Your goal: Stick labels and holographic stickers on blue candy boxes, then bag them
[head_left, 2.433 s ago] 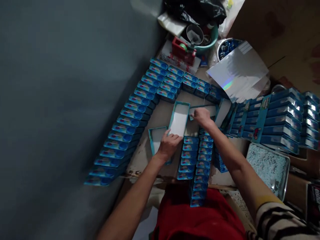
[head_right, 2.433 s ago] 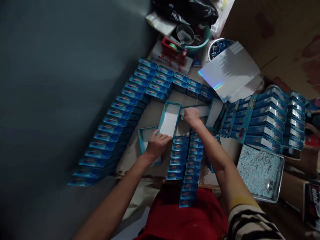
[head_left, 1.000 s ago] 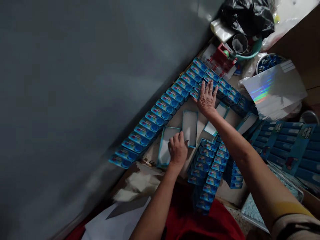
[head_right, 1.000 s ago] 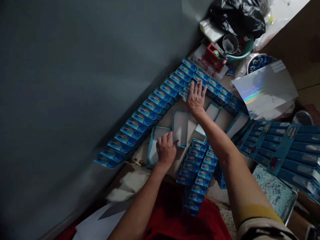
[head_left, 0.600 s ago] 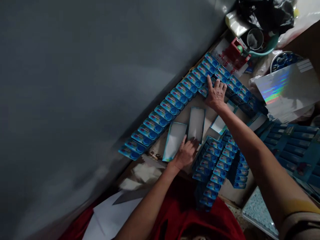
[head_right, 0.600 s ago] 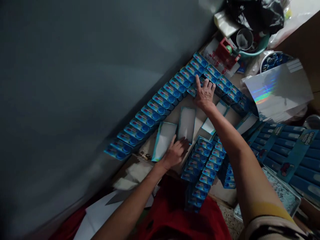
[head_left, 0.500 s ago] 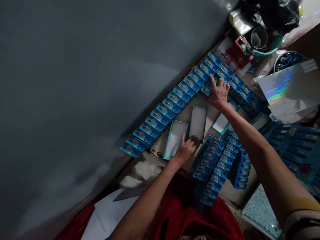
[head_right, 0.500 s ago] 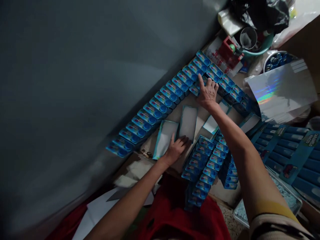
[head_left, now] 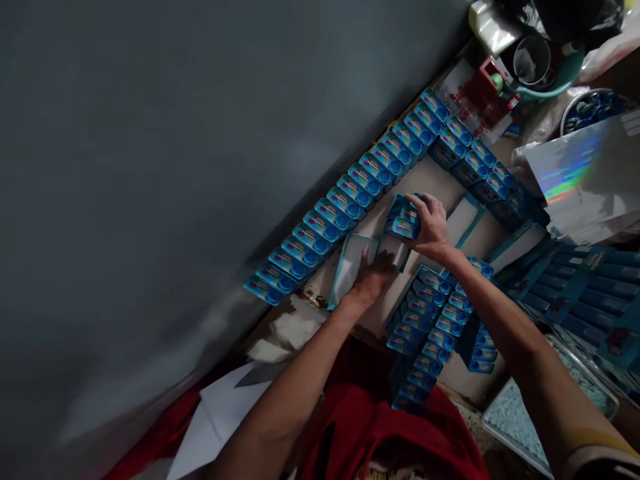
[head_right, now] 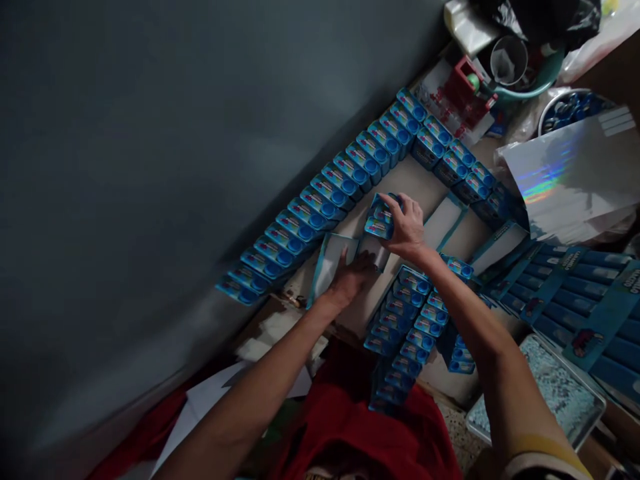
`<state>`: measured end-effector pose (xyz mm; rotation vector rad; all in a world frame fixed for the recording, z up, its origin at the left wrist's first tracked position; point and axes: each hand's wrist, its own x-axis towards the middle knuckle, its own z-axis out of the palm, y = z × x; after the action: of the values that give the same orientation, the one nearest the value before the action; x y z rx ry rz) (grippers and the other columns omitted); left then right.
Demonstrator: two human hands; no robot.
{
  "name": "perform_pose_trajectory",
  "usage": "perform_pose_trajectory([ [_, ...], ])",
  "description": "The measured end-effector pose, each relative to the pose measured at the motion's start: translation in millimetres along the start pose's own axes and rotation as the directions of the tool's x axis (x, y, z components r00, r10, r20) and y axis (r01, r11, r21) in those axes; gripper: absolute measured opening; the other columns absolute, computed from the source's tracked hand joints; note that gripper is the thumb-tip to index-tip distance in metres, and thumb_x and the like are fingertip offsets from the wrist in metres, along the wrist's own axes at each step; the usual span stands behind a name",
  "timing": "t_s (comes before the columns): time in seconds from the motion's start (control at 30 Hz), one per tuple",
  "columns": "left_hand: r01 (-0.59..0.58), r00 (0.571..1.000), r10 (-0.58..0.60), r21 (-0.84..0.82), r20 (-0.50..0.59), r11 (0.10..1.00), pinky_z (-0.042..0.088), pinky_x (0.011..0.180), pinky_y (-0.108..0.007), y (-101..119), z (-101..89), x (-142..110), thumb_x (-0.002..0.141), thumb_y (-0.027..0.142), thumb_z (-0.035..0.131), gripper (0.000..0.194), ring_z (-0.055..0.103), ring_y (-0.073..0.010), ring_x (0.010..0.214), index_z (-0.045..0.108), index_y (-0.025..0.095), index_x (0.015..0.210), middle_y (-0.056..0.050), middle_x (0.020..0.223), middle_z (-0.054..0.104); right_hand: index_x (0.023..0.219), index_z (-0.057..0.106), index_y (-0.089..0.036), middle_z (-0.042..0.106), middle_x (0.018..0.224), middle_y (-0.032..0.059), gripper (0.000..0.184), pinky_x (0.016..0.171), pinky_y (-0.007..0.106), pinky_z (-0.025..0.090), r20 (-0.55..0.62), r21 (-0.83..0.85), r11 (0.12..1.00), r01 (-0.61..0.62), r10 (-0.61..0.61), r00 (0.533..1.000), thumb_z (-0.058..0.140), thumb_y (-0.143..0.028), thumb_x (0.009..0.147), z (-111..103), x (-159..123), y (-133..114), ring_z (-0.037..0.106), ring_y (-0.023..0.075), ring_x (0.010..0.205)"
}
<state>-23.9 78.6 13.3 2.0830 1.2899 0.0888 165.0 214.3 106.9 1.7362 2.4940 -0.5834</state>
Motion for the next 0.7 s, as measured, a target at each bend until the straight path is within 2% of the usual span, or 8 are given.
perform_pose_trajectory([
  [0.13,0.058,0.997,-0.057,-0.005,0.056,0.998,0.014,0.130,-0.081,4.4,1.6,2.2,0.095,0.000,0.050,0.046,0.050,-0.0339,0.156,0.076,0.022,0.125,-0.014,0.159,0.061,0.168,0.038,-0.024,0.037,0.165,0.0185,0.102,0.127,0.052,0.029,0.036,-0.112,0.993,-0.021,0.025,0.999,0.079,-0.035,0.076,-6.3,6.0,-5.3,0.037,0.0405,0.149],
  [0.3,0.046,0.996,-0.048,0.025,0.081,0.999,0.016,0.134,-0.075,5.3,5.8,5.5,0.097,0.005,0.056,0.039,0.051,-0.0346,0.155,0.077,0.021,0.126,-0.015,0.159,0.061,0.167,0.041,-0.027,0.040,0.164,0.0179,0.096,0.126,0.052,0.029,0.000,-0.142,0.986,-0.085,0.086,0.996,0.075,-0.028,0.077,-7.8,5.7,-23.1,0.039,0.0399,0.148],
  [0.47,0.003,1.000,-0.004,0.039,0.018,0.999,0.021,0.135,-0.071,4.8,5.4,3.4,0.098,0.008,0.055,0.037,0.053,-0.0330,0.153,0.078,0.023,0.123,-0.012,0.156,0.065,0.169,0.038,-0.025,0.041,0.161,0.0193,0.093,0.124,0.052,0.034,0.008,-0.161,0.973,-0.167,0.171,0.985,0.072,-0.043,0.084,-5.5,8.3,-34.8,0.041,0.0407,0.146],
  [0.53,-0.005,1.000,0.004,0.027,0.015,1.000,0.021,0.135,-0.072,4.5,3.7,1.8,0.098,0.008,0.055,0.036,0.053,-0.0334,0.153,0.078,0.022,0.122,-0.012,0.157,0.064,0.168,0.038,-0.027,0.041,0.161,0.0189,0.094,0.124,0.054,0.035,0.002,-0.142,0.977,-0.157,0.159,0.987,0.073,-0.047,0.083,-2.6,8.3,-32.4,0.042,0.0417,0.146],
  [0.7,-0.001,1.000,0.002,-0.030,0.022,1.000,0.022,0.136,-0.067,-0.2,9.9,0.6,0.100,0.011,0.051,0.040,0.057,-0.0311,0.150,0.078,0.025,0.125,-0.010,0.154,0.067,0.171,0.036,-0.028,0.036,0.168,0.0174,0.095,0.128,0.056,0.031,0.019,-0.185,0.978,-0.092,0.097,0.995,0.072,-0.042,0.085,13.6,2.6,-22.2,0.037,0.0418,0.153],
])
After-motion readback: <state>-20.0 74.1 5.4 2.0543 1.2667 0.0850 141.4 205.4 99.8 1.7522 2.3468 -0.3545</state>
